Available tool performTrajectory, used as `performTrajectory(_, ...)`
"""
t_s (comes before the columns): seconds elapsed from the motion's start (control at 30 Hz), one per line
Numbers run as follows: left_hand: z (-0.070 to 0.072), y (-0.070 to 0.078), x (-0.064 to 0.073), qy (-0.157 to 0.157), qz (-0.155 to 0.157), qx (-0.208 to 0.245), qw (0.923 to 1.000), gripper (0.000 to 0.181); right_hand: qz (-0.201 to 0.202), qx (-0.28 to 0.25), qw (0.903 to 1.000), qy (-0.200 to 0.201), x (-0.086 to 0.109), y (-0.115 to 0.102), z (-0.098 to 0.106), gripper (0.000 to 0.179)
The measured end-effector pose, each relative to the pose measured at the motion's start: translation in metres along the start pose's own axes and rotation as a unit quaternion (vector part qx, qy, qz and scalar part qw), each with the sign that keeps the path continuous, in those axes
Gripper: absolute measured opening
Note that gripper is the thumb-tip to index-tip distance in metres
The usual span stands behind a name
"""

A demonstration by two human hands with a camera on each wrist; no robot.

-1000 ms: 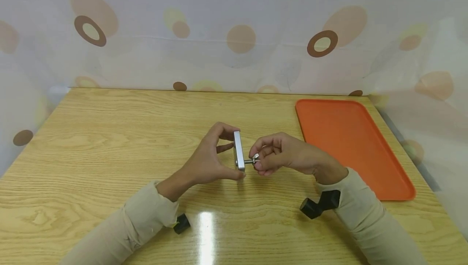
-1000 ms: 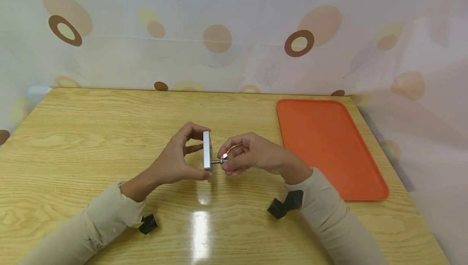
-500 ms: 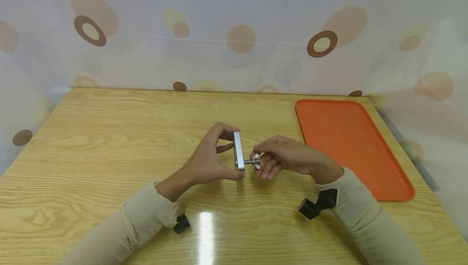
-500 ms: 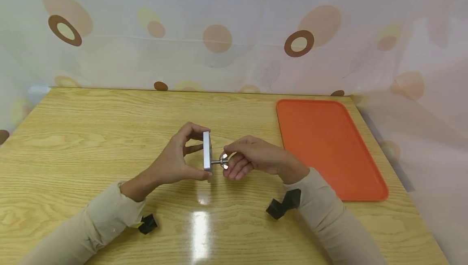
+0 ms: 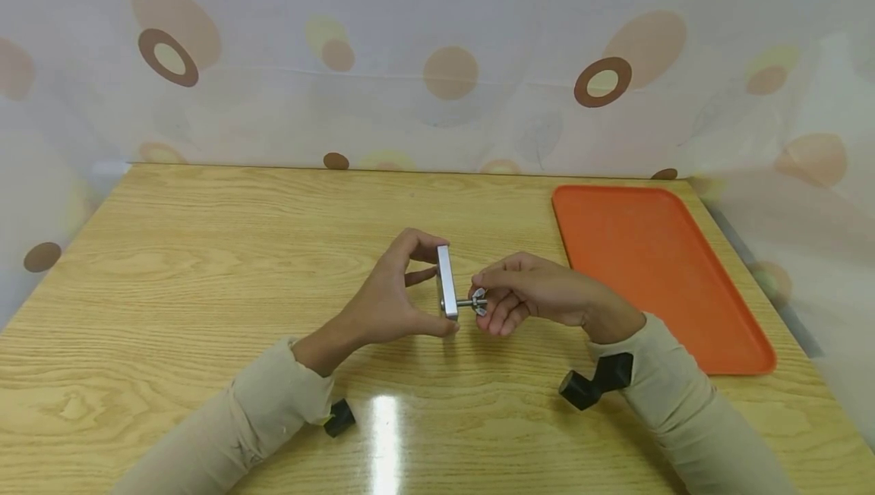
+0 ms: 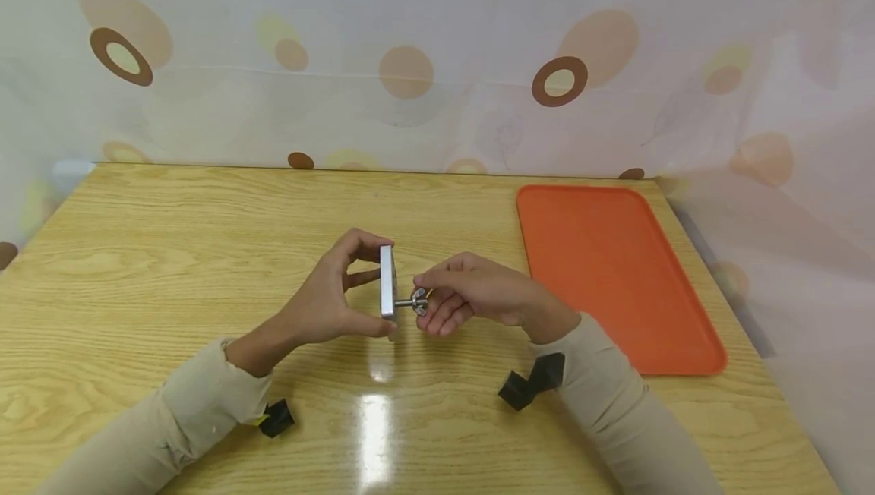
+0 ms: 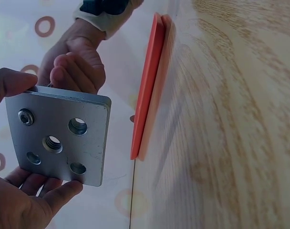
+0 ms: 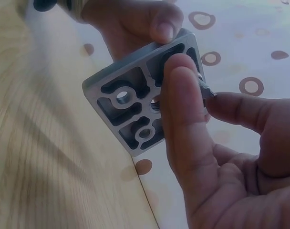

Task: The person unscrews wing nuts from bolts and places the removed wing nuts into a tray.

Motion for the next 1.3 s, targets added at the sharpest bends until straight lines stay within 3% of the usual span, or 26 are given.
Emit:
performTrajectory(0.37, 0.0, -0.002, 0.0, 0.001, 0.004, 0.001, 1.0, 0.084, 0.027, 0.033, 0.9991, -0.004, 0.002, 0.0, 0.004, 0.021)
performTrajectory(0.67, 0.002, -0.002, -0.001, -0.005, -0.003, 0.0, 1.0, 0.085, 0.057, 0.103, 0.9925, 0.03, 0.003, -0.003, 0.005, 0.024)
performTrajectory(0.97, 0.002, -0.005, 0.0, 0.005, 0.002, 0.005, 1.0, 0.083, 0.09, 0.063, 0.9935, 0.03, 0.006, -0.003, 0.003, 0.025)
performTrajectory(1.13, 0.003, -0.004, -0.001, 0.009, 0.005, 0.009, 0.9999, 0.083, 0.11, 0.083, 0.9886, 0.06, 0.008, -0.005, -0.003, 0.024)
performTrajectory(1.3, 0.003, -0.003, -0.001, 0.01, 0.004, 0.01, 0.9999, 0.082, 0.135, 0.141, 0.9776, 0.078, 0.009, -0.008, -0.005, 0.029)
Point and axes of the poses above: each hand's wrist, its own x-axis away from the middle knuckle, its own z-axis out of the back of the hand, y = z × x, the point moved 2 cm from there along -x, towards the middle knuckle, and after that the axes turned 9 degrees about -z, right-handed, at the moved point
